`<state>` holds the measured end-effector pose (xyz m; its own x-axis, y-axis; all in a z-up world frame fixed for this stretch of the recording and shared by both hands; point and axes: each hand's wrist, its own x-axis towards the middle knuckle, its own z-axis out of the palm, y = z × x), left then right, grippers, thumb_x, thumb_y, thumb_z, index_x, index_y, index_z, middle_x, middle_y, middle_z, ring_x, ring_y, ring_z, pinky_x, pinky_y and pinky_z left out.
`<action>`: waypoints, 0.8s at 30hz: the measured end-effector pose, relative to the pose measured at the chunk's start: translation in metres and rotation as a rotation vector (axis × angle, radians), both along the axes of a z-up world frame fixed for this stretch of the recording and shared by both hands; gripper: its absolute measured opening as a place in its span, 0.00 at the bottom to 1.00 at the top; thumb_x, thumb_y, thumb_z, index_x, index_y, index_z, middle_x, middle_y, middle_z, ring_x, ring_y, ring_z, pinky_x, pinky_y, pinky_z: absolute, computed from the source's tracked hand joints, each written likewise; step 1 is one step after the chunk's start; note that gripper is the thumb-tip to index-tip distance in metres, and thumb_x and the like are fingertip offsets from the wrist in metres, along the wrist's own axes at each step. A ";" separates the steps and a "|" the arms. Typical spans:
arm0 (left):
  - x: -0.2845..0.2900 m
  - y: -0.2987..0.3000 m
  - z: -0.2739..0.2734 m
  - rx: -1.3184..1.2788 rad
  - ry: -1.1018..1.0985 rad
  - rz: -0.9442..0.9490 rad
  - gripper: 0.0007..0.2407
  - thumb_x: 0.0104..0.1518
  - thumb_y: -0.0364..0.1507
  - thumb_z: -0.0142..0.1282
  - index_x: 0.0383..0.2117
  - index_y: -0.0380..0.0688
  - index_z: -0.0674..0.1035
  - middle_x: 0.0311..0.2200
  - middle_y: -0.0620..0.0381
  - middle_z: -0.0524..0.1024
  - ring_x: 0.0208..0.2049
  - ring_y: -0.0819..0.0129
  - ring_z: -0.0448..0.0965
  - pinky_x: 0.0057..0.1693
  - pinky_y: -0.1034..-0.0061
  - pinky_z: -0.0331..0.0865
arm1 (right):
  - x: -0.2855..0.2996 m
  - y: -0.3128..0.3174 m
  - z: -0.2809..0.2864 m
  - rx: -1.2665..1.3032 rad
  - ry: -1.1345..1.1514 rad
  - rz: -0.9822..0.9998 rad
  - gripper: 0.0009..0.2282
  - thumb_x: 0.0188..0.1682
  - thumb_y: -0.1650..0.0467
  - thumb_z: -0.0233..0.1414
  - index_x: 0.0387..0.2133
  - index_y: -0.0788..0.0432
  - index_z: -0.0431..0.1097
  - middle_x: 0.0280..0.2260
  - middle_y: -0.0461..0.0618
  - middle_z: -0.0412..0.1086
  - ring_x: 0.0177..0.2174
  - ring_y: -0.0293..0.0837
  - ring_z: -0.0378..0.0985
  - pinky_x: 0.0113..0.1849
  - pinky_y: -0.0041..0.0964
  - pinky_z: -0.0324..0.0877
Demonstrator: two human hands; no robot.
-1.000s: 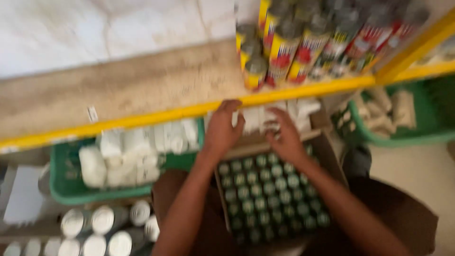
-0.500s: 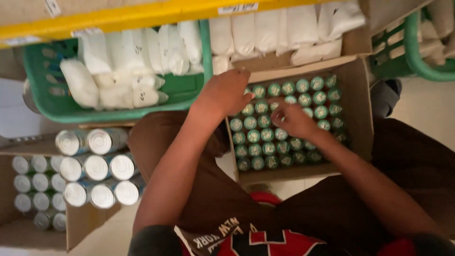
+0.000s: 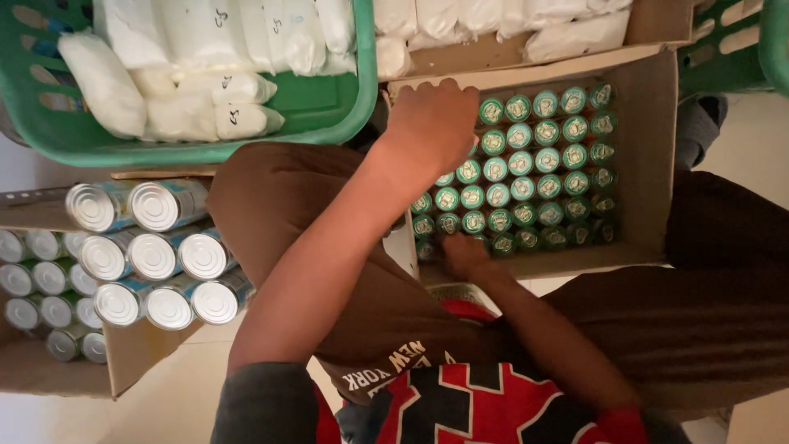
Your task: Organize and stock canned goods onto store shelves from a box on the floor.
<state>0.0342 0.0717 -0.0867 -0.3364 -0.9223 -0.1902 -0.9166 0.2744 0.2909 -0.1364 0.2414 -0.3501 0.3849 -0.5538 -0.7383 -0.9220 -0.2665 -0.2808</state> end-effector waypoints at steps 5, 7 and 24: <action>-0.005 -0.002 -0.013 -0.076 0.002 0.017 0.16 0.50 0.36 0.66 0.40 0.43 0.79 0.38 0.48 0.78 0.43 0.48 0.80 0.47 0.51 0.71 | -0.001 -0.007 0.013 0.029 -0.111 0.036 0.15 0.48 0.60 0.55 0.35 0.61 0.77 0.37 0.66 0.77 0.38 0.63 0.80 0.42 0.59 0.75; -0.006 -0.001 -0.012 -0.055 -0.006 0.017 0.15 0.50 0.36 0.66 0.40 0.43 0.78 0.39 0.48 0.78 0.43 0.48 0.80 0.46 0.52 0.71 | 0.000 0.000 -0.001 0.027 -0.126 0.049 0.14 0.48 0.62 0.54 0.35 0.61 0.76 0.36 0.66 0.76 0.38 0.64 0.80 0.41 0.60 0.75; 0.012 -0.009 0.010 -0.157 -0.048 0.034 0.19 0.51 0.41 0.66 0.40 0.40 0.77 0.35 0.44 0.78 0.36 0.46 0.82 0.39 0.53 0.73 | -0.003 0.007 -0.053 -0.045 -0.096 0.063 0.11 0.48 0.67 0.52 0.33 0.62 0.77 0.41 0.65 0.75 0.40 0.64 0.80 0.42 0.58 0.74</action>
<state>0.0458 0.0627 -0.0765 -0.2982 -0.9528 -0.0576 -0.9380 0.2813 0.2024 -0.1394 0.2482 -0.4028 0.4875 -0.5582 -0.6713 -0.8726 -0.3371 -0.3534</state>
